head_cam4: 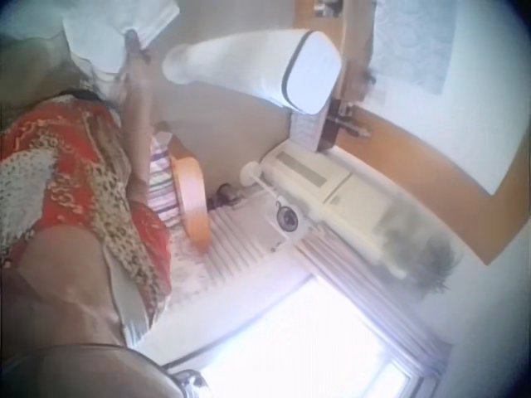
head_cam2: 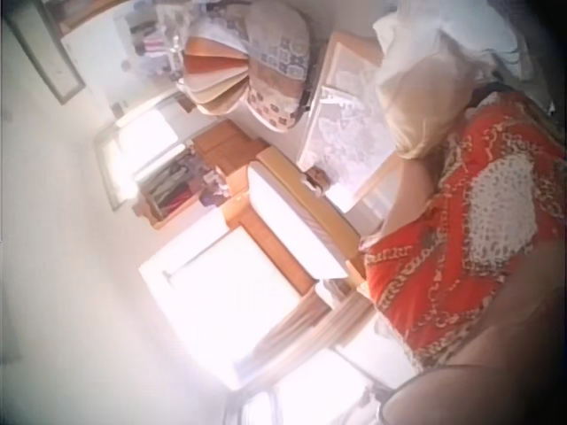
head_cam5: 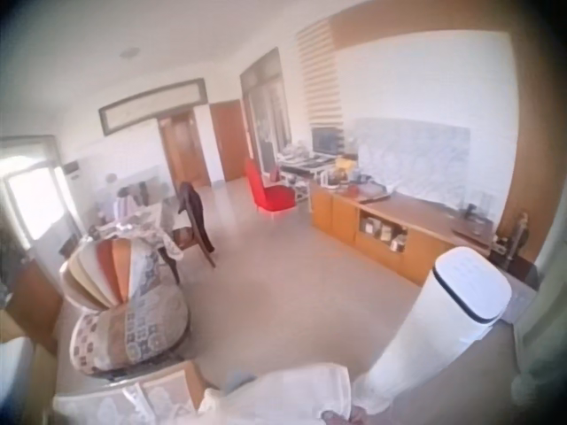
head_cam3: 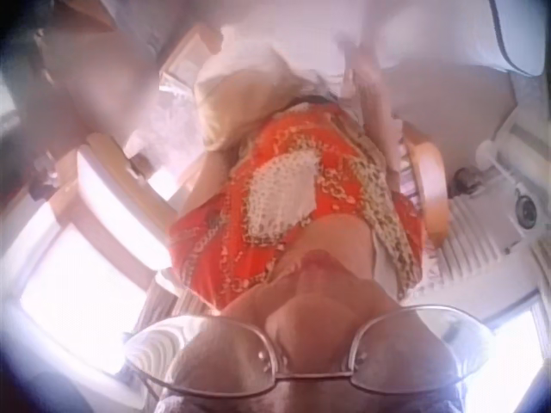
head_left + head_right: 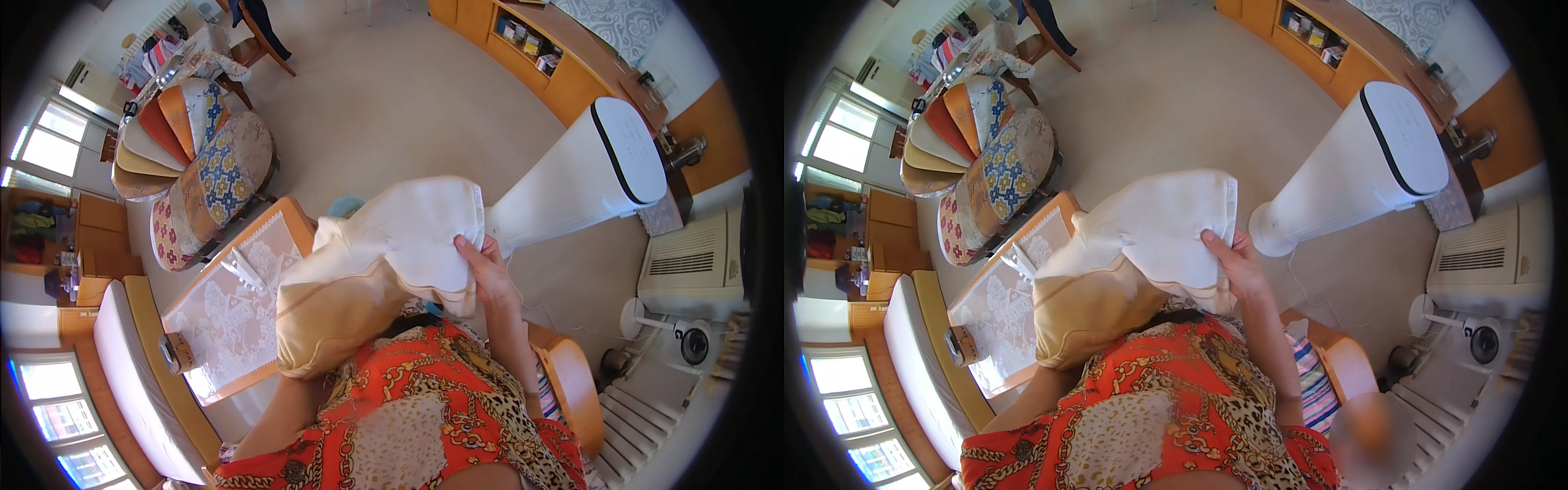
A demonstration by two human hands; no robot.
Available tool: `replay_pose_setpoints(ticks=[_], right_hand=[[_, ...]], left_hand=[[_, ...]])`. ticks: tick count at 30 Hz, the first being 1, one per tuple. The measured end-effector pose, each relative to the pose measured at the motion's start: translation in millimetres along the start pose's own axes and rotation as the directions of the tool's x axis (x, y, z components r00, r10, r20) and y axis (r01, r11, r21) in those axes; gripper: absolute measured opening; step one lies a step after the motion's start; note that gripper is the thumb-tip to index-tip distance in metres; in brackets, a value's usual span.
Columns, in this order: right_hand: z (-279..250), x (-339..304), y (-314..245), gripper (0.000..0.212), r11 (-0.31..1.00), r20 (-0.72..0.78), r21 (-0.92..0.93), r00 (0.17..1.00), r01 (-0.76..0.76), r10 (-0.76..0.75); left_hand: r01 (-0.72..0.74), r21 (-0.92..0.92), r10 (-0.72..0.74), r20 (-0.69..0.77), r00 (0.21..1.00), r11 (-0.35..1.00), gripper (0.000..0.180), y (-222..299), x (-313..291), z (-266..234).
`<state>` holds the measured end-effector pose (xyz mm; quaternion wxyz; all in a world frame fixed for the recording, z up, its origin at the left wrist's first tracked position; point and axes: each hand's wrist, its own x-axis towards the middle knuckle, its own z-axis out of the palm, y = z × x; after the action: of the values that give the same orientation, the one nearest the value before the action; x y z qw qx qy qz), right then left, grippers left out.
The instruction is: The person picks up a beige fabric item from a bed, walks to a sewing table, and uses scissors to cut along the white elastic edges of the item. The person repeatedly snips the elastic and fabric, then folds the item.
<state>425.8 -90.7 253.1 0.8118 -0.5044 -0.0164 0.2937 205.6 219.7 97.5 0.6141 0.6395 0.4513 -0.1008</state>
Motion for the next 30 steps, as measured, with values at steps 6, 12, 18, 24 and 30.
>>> replay_pose_setpoints(ticks=[6,12,18,24,30], right_hand=[[-16,79,-21,0.022,0.961,-0.191,0.067,0.949,0.269,-0.253],[-26,182,-48,0.019,0.878,-0.293,-0.011,0.838,0.478,-0.46],[-29,281,-82,0.039,0.937,-0.362,-0.111,0.864,0.332,-0.349],[-63,351,18,0.062,0.767,-0.551,-0.638,0.738,-0.072,-0.389],[-94,267,-28,0.062,0.923,-0.505,-0.363,0.859,-0.128,-0.08]], left_hand=[[0.032,-0.028,-0.032,0.015,0.999,0.999,0.057,31,23,11],[-0.023,-0.034,0.029,0.192,0.981,0.999,0.059,126,64,15],[-0.439,-0.123,0.419,0.597,0.684,0.89,0.061,336,65,33],[-0.927,-0.151,0.666,0.735,0.127,0.343,0.063,506,70,145],[-0.976,0.203,0.517,0.846,0.134,-0.078,0.054,467,120,257]])
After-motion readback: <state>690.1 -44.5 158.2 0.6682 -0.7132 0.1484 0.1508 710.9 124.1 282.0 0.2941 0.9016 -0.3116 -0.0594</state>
